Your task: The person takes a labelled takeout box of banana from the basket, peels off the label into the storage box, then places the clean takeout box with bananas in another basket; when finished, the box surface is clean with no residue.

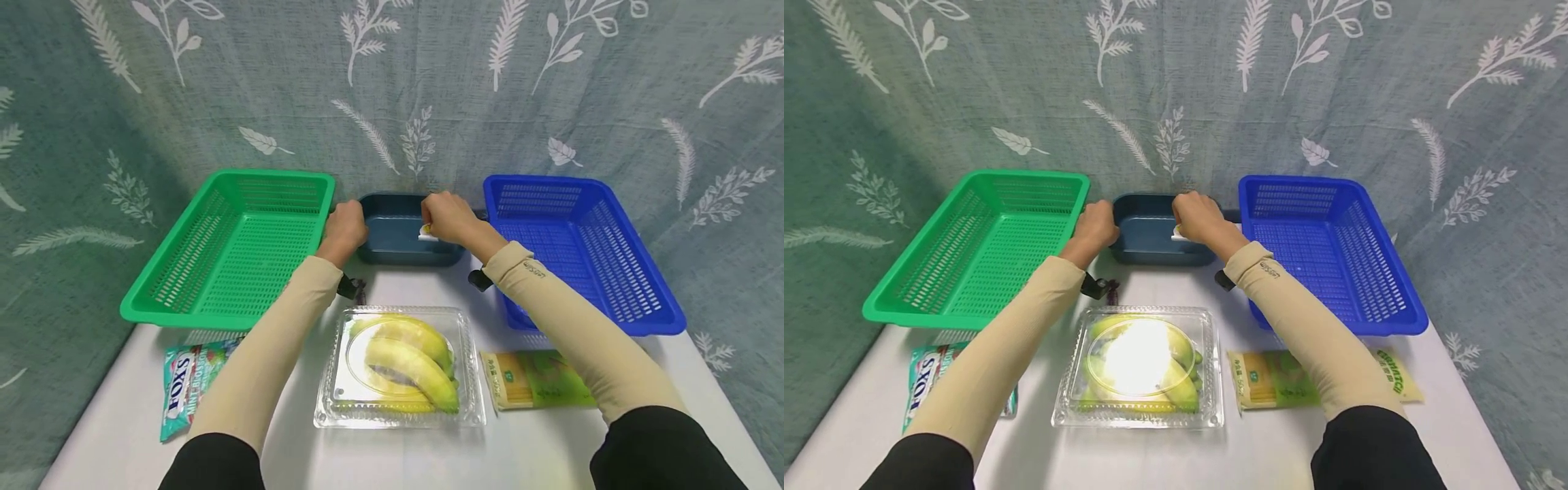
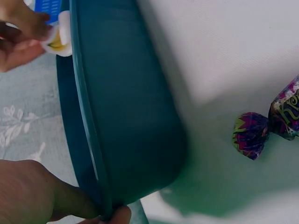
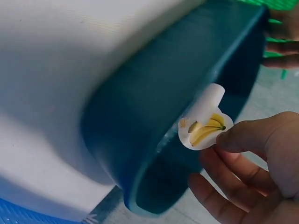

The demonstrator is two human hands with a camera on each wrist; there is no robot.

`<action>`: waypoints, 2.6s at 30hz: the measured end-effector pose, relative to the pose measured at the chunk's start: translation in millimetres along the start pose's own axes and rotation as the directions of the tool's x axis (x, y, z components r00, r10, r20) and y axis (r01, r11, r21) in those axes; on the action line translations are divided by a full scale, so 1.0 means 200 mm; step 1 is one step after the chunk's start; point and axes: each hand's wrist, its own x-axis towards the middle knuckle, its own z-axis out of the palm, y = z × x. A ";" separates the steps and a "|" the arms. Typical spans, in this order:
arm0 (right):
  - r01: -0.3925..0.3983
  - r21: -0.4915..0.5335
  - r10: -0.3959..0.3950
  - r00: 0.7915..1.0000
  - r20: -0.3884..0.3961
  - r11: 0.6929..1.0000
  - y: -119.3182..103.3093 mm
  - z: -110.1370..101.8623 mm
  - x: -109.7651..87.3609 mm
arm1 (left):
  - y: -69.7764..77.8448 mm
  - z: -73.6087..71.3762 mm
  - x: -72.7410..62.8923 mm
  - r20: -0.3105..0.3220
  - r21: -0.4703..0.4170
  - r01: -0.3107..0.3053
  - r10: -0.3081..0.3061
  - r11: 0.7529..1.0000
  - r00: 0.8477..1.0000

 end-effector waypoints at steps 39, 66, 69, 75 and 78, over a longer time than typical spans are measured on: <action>-0.038 -0.071 0.043 0.996 0.078 0.997 0.03 0.14 0.08 | 0.01 0.01 0.00 0.015 0.039 0.018 -0.019 0.999 1.000; -0.009 0.071 0.012 0.999 -0.045 0.997 -0.05 -0.15 -0.16 | 0.05 -0.19 -0.13 0.068 -0.037 -0.115 0.117 0.993 0.991; 0.025 0.072 -0.020 0.997 -0.073 0.997 -0.06 -0.16 -0.22 | 0.05 -0.21 -0.19 0.046 -0.030 -0.149 0.150 0.988 0.988; 0.070 0.096 -0.057 0.990 -0.133 0.993 -0.09 -0.19 -0.36 | 0.04 -0.25 -0.32 0.024 -0.048 -0.208 0.209 0.977 0.978; 0.083 0.122 -0.061 0.984 -0.169 0.989 -0.10 -0.20 -0.44 | 0.03 -0.28 -0.39 0.007 -0.074 -0.235 0.237 0.969 0.972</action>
